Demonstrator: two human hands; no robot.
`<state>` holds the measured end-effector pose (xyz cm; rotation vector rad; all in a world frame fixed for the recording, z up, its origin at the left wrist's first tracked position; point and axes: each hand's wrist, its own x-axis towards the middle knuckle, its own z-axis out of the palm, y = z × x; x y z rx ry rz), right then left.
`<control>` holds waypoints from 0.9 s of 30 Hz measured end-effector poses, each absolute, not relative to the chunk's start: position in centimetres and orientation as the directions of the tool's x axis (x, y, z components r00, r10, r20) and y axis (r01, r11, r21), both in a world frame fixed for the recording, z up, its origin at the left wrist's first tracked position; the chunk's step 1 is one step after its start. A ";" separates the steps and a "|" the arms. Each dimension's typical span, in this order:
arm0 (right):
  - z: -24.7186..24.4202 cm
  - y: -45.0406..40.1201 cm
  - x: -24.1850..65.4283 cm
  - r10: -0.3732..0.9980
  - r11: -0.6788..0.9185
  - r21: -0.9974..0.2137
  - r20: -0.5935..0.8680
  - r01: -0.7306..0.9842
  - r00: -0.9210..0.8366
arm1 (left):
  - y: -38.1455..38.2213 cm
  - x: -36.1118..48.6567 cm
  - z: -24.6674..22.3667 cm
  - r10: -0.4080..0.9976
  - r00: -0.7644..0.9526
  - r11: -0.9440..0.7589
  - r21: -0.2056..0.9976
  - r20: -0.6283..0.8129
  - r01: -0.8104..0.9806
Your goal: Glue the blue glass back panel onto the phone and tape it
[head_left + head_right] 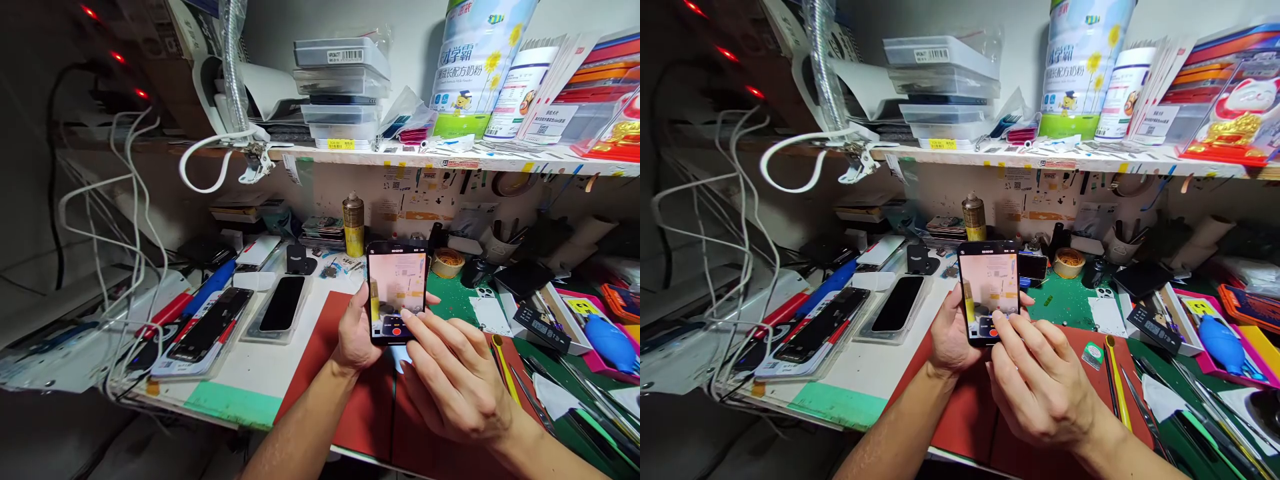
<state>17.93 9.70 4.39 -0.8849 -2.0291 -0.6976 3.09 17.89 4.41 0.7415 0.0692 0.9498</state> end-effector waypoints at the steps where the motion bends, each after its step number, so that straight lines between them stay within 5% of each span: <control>1: 4.4 9.8 18.0 0.346 0.603 0.166 0.827 0.780 -0.443 | 17.9 3.1 4.4 0.755 0.601 0.362 0.599 0.261 -0.715; 27: 4.7 10.4 18.6 0.356 0.621 0.202 0.788 0.757 -0.502 | 18.1 3.0 4.1 0.785 0.583 0.367 0.601 0.210 -0.710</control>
